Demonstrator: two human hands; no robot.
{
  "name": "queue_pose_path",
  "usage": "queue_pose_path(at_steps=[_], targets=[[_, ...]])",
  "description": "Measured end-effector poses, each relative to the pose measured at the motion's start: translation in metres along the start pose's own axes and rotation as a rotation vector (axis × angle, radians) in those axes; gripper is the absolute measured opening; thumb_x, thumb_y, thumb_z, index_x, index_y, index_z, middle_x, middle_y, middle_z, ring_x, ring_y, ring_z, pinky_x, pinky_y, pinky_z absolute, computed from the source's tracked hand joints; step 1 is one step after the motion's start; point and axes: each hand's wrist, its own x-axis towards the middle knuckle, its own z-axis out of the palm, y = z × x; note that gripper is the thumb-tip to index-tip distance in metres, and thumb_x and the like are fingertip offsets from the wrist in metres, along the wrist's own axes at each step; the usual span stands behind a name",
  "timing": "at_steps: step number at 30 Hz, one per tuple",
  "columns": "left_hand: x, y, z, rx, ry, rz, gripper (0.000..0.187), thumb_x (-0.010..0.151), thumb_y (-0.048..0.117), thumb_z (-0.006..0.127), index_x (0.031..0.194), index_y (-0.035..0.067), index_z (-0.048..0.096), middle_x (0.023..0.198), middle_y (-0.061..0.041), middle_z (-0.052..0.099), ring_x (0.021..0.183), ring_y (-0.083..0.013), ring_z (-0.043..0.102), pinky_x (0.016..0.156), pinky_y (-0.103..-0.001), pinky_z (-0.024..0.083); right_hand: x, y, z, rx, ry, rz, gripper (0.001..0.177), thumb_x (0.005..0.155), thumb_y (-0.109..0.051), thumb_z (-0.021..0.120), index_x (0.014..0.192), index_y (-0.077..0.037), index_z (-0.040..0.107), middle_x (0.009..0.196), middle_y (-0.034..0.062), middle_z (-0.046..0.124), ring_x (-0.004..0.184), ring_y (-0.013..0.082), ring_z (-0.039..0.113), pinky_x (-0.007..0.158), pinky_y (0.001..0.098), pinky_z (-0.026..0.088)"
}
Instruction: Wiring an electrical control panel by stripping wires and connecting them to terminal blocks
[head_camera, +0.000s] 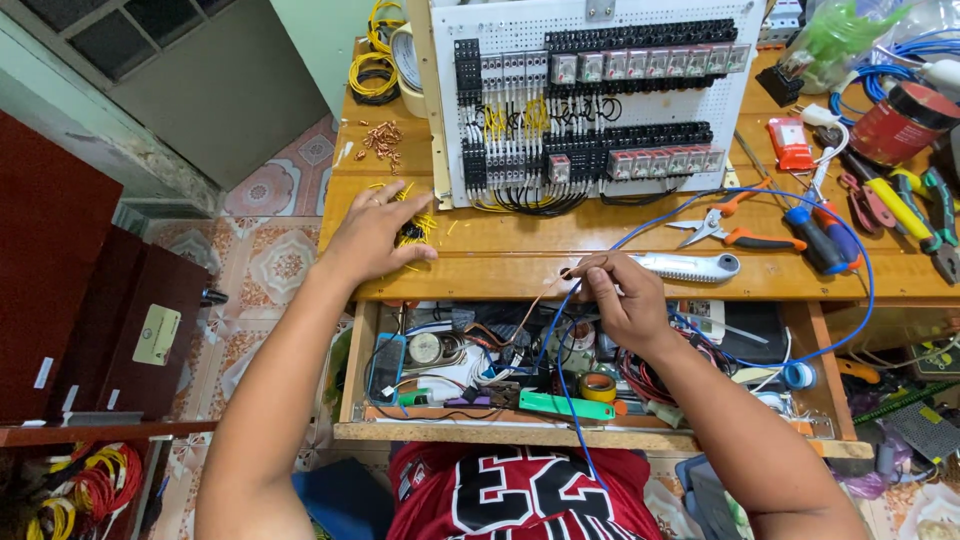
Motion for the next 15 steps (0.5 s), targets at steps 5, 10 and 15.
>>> queue_pose_path(at_steps=[5,10,15], targets=[[-0.003,0.019,0.021,0.049,0.079,0.142,0.076,0.09,0.071,0.058,0.146,0.019,0.054,0.144,-0.007,0.061,0.148,-0.034,0.04,0.12,-0.054,0.031,-0.001,0.002,0.001,0.0,0.014,0.0,0.023,0.105,-0.006,0.055,0.092,-0.005,0.074,0.064,0.0053,0.07,0.058,0.026,0.067,0.067,0.0349,0.057],[-0.006,0.051,0.029,0.093,0.021,0.228,0.076,0.099,0.072,0.037,0.157,0.024,0.04,0.161,0.001,0.043,0.156,-0.0326,0.02,0.125,-0.055,0.019,0.0,0.0,0.001,-0.025,-0.004,0.0,0.022,0.104,-0.007,0.056,0.092,-0.006,0.074,0.064,0.0055,0.071,0.059,0.0293,0.067,0.067,0.0365,0.057],[0.001,0.054,0.039,0.216,0.082,0.185,0.087,0.096,0.08,0.026,0.155,0.02,0.044,0.159,0.0,0.046,0.155,-0.0385,0.02,0.125,-0.062,0.015,-0.001,0.008,0.0,-0.055,-0.009,-0.002,0.02,0.105,-0.009,0.057,0.093,-0.007,0.073,0.066,0.0051,0.071,0.061,0.0294,0.069,0.068,0.0367,0.057]])
